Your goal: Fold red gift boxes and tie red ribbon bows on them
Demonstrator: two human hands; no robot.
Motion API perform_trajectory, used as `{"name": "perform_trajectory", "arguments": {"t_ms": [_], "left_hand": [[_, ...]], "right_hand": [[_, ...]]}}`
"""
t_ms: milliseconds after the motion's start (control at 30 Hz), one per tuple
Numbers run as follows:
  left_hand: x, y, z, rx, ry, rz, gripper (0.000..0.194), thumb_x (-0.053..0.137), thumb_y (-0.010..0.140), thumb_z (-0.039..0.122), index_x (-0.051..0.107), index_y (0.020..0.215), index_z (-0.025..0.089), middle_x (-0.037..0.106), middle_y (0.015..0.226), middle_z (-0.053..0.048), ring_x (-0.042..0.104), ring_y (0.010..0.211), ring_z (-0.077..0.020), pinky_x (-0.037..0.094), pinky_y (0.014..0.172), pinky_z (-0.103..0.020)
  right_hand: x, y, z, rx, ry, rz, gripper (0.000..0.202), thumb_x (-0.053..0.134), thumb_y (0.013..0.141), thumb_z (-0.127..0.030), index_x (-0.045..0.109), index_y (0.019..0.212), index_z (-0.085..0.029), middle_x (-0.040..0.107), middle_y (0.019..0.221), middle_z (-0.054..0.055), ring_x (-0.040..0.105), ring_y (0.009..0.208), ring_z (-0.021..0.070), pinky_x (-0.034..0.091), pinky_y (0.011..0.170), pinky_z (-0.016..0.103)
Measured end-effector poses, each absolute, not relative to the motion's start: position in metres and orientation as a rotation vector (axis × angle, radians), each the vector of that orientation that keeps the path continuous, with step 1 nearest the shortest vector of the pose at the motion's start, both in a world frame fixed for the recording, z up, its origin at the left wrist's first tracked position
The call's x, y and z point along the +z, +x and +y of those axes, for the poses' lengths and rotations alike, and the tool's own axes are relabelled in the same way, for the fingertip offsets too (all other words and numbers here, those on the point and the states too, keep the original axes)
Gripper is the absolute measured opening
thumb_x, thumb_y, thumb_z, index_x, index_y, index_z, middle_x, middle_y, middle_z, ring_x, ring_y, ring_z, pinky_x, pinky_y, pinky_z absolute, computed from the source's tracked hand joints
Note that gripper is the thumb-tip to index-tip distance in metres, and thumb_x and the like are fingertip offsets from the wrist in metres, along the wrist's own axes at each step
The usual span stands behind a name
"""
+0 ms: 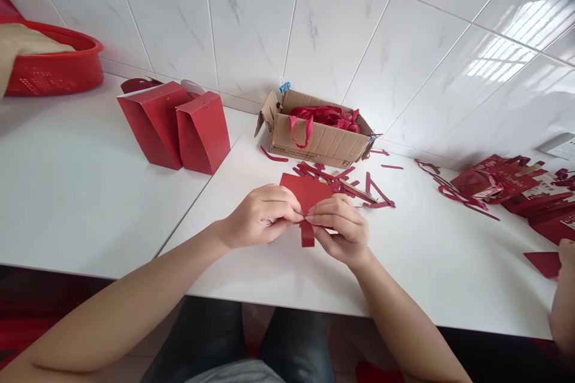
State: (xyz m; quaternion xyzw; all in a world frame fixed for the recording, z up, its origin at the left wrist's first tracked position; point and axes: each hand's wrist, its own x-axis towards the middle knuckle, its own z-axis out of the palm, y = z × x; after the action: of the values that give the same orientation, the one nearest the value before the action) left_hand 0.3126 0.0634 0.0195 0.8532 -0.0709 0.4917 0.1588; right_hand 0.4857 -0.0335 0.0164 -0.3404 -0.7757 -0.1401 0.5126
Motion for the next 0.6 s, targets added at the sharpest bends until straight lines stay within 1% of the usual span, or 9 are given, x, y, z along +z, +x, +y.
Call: {"name": "perform_trajectory", "arguments": {"t_ms": [100, 200, 400, 600], "left_hand": [[0.0205, 0.3128, 0.0633, 1.433, 2.451, -0.222, 0.015, 0.060, 0.081, 0.006, 0.065, 0.076, 0.019, 0.070, 0.073, -0.002, 0.067, 0.071, -0.0151, 0.055, 0.064, -0.028], [0.0205, 0.3128, 0.0636, 1.485, 2.462, -0.246, 0.014, 0.063, 0.081, 0.006, 0.065, 0.077, 0.019, 0.070, 0.073, -0.003, 0.068, 0.074, -0.0160, 0.057, 0.066, -0.029], [0.0158, 0.3128, 0.0644, 1.585, 2.516, -0.246, 0.013, 0.063, 0.083, 0.010, 0.067, 0.082, 0.022, 0.071, 0.076, -0.001, 0.068, 0.081, -0.0174, 0.059, 0.072, -0.033], [0.0145, 0.3127, 0.0650, 1.640, 2.580, -0.262, 0.014, 0.063, 0.082, 0.009, 0.067, 0.079, 0.022, 0.071, 0.076, -0.001, 0.068, 0.080, -0.0168, 0.057, 0.074, -0.033]], "right_hand": [[0.0177, 0.4859, -0.0343, -0.364, -0.851, -1.871, 0.013, 0.062, 0.082, -0.010, 0.064, 0.085, -0.023, 0.070, 0.074, -0.002, 0.068, 0.070, 0.0139, 0.047, 0.068, 0.033], [0.0166, 0.4873, -0.0326, -0.365, -0.823, -1.862, 0.012, 0.065, 0.080, -0.011, 0.062, 0.082, -0.022, 0.069, 0.073, -0.001, 0.067, 0.072, 0.0144, 0.047, 0.067, 0.032], [0.0109, 0.4897, -0.0280, -0.392, -0.790, -1.866, 0.013, 0.064, 0.082, -0.013, 0.057, 0.084, -0.024, 0.066, 0.076, -0.001, 0.064, 0.077, 0.0153, 0.047, 0.068, 0.033], [0.0078, 0.4903, -0.0265, -0.465, -0.769, -1.887, 0.016, 0.061, 0.083, -0.012, 0.054, 0.088, -0.024, 0.066, 0.079, -0.001, 0.063, 0.079, 0.0155, 0.047, 0.069, 0.033]]}}
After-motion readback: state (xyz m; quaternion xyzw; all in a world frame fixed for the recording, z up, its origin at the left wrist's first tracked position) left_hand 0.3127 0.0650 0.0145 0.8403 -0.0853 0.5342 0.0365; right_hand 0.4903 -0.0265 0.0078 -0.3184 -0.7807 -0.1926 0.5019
